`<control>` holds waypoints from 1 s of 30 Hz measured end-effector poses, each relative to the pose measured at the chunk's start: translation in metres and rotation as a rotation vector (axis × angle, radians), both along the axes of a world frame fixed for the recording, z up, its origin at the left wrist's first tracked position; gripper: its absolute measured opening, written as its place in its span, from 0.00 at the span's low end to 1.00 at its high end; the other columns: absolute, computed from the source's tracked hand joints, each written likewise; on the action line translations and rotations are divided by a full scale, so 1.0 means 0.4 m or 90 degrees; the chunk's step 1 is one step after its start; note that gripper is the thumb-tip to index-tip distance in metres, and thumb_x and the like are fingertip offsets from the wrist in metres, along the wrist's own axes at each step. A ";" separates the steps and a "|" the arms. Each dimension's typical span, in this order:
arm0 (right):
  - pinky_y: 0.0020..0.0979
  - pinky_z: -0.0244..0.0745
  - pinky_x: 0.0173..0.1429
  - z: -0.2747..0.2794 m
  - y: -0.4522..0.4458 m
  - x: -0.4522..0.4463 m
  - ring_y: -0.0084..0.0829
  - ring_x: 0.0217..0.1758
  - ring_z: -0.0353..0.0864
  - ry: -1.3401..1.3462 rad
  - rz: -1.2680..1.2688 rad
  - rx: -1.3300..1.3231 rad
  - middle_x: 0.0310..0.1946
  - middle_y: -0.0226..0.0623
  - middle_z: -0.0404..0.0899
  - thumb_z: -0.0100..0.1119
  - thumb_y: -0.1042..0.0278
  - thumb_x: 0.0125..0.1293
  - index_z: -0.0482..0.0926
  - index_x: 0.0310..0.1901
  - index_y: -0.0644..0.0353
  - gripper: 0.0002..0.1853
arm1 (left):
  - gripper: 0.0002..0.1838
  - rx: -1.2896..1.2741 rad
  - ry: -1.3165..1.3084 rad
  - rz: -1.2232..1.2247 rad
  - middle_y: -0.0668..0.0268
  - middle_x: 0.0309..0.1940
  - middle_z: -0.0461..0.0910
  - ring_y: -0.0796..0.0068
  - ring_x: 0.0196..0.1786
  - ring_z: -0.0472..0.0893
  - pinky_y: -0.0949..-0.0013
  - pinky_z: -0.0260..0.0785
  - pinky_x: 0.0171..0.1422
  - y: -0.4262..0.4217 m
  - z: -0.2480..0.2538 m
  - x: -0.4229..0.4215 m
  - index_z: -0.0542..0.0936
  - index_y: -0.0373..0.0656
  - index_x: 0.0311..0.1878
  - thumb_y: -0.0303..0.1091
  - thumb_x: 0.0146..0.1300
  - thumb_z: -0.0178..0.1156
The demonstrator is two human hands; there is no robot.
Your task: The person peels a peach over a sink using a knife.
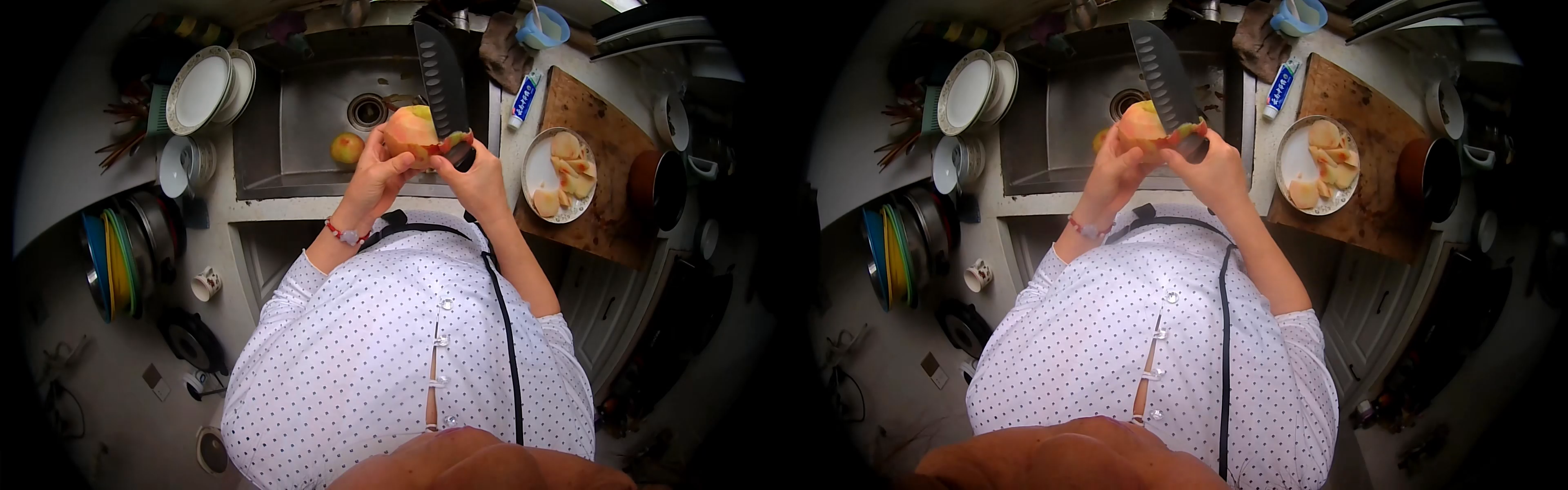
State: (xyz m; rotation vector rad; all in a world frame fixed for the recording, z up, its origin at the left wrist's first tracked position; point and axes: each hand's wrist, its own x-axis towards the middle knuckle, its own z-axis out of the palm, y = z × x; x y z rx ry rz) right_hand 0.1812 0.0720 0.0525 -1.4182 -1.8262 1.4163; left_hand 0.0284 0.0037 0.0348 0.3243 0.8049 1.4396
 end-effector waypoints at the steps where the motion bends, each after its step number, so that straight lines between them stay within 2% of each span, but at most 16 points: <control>1: 0.31 0.75 0.40 0.000 -0.002 0.000 0.35 0.35 0.83 0.000 0.001 -0.001 0.30 0.41 0.81 0.69 0.53 0.45 0.78 0.39 0.64 0.25 | 0.35 -0.001 0.000 0.001 0.60 0.59 0.65 0.63 0.62 0.67 0.55 0.63 0.64 -0.001 -0.001 0.000 0.58 0.42 0.62 0.35 0.55 0.65; 4: 0.31 0.75 0.40 0.004 -0.004 -0.002 0.35 0.34 0.82 0.004 0.002 0.011 0.30 0.41 0.81 0.68 0.54 0.47 0.78 0.38 0.63 0.23 | 0.35 0.006 0.009 -0.001 0.60 0.58 0.65 0.63 0.61 0.68 0.55 0.63 0.63 0.001 -0.002 0.000 0.58 0.42 0.62 0.35 0.55 0.64; 6: 0.26 0.73 0.39 0.013 -0.006 -0.004 0.23 0.33 0.78 0.009 0.025 0.016 0.29 0.36 0.81 0.67 0.61 0.52 0.76 0.39 0.66 0.19 | 0.35 0.004 0.010 0.008 0.60 0.58 0.66 0.63 0.61 0.69 0.55 0.63 0.63 0.001 0.000 0.004 0.58 0.42 0.62 0.34 0.55 0.64; 7: 0.26 0.73 0.39 0.011 -0.006 -0.004 0.23 0.33 0.78 0.009 0.025 0.017 0.29 0.36 0.81 0.67 0.61 0.52 0.76 0.39 0.66 0.19 | 0.35 0.005 0.010 0.008 0.60 0.58 0.66 0.63 0.61 0.69 0.55 0.63 0.63 0.001 -0.001 0.006 0.58 0.42 0.62 0.34 0.55 0.64; 10: 0.26 0.73 0.40 0.010 -0.006 -0.006 0.23 0.34 0.78 0.001 0.017 0.050 0.30 0.36 0.81 0.67 0.61 0.52 0.76 0.39 0.66 0.19 | 0.34 0.004 0.013 0.028 0.60 0.58 0.65 0.63 0.61 0.69 0.56 0.64 0.63 0.001 0.002 0.012 0.58 0.42 0.62 0.33 0.55 0.64; 12: 0.26 0.73 0.41 0.021 -0.006 -0.009 0.24 0.35 0.79 0.009 0.022 0.051 0.31 0.37 0.81 0.67 0.61 0.51 0.76 0.39 0.66 0.19 | 0.35 -0.007 -0.013 0.060 0.59 0.56 0.64 0.66 0.58 0.70 0.63 0.67 0.60 0.004 0.010 0.016 0.56 0.43 0.60 0.27 0.53 0.65; 28: 0.25 0.73 0.40 -0.003 -0.007 -0.017 0.23 0.33 0.79 0.017 0.014 0.042 0.29 0.36 0.81 0.66 0.64 0.52 0.77 0.38 0.66 0.16 | 0.35 -0.029 -0.003 0.085 0.60 0.55 0.65 0.69 0.57 0.70 0.67 0.66 0.60 0.008 0.013 0.032 0.54 0.42 0.59 0.25 0.52 0.64; 30: 0.31 0.75 0.39 -0.006 -0.005 -0.017 0.36 0.34 0.83 0.026 0.001 0.022 0.29 0.44 0.81 0.68 0.54 0.47 0.77 0.38 0.65 0.23 | 0.35 -0.022 0.007 0.097 0.60 0.54 0.65 0.70 0.57 0.69 0.68 0.66 0.59 0.009 0.013 0.035 0.54 0.42 0.59 0.24 0.52 0.64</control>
